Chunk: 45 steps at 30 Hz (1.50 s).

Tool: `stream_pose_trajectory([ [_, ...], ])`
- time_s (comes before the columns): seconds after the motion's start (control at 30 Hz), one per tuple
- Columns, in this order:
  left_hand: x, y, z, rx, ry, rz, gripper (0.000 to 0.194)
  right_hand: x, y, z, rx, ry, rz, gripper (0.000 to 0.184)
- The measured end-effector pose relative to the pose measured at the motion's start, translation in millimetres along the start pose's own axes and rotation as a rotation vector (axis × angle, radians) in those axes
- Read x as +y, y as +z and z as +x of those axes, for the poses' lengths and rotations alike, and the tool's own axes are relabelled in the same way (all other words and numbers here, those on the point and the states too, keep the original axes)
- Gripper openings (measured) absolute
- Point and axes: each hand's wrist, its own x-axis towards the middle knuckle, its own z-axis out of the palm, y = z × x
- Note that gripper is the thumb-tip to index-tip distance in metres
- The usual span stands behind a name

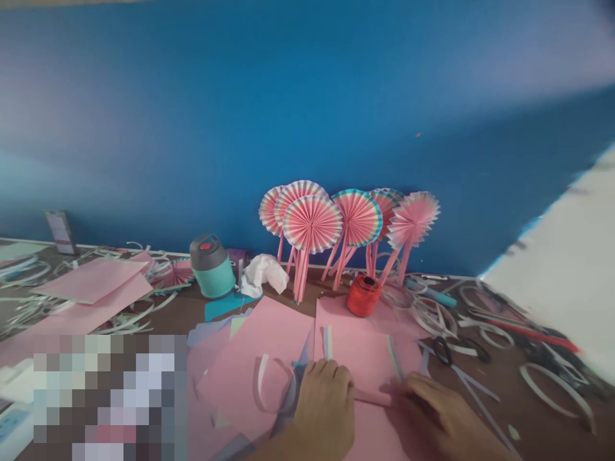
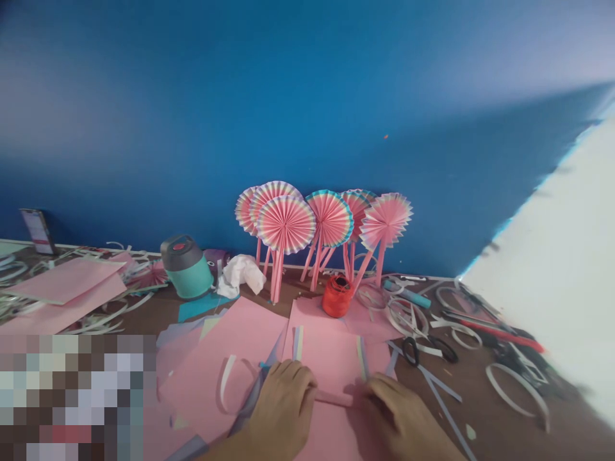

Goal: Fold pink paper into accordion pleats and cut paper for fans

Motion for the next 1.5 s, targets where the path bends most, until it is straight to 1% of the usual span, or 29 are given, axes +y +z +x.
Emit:
stream_pose_trajectory([
  [0.13,-1,-2.5,3,0.05,-0.05,-0.134,0.016,-1,0,4,0.004,0.107,0.004,0.026],
  [0.27,1,-11.2,6,0.045,-0.069,-0.159,0.017,-4,-1,7,0.027,0.152,0.035,0.031],
  [0.4,0,-17.1,9,0.046,-0.064,-0.139,0.016,-5,0,7,0.031,0.167,0.072,0.034],
  [0.6,-2,-19.1,13,0.032,-0.087,-0.09,0.016,-6,1,8,0.047,0.211,0.135,0.025],
  [0.7,-1,-21.6,15,0.019,-0.107,-0.095,0.017,-6,2,9,0.054,0.233,0.121,0.026],
  [0.9,1,-24.9,16,0.003,-0.126,-0.098,0.017,-7,4,9,0.087,0.192,0.09,0.031],
  [1.03,0,-23.2,15,0.003,-0.108,-0.073,0.018,-7,5,9,0.09,0.191,0.088,0.028],
  [1.33,0,-23.0,13,-0.032,-0.067,-0.033,0.017,-11,5,7,0.076,0.211,0.044,0.013],
  [1.43,1,-24.1,12,-0.021,0.002,0.049,0.022,-13,4,5,0.082,0.183,-0.004,0.009],
  [1.5,2,-24.8,11,-0.008,0.095,0.122,0.03,-16,5,2,0.083,0.122,-0.083,0.016],
])
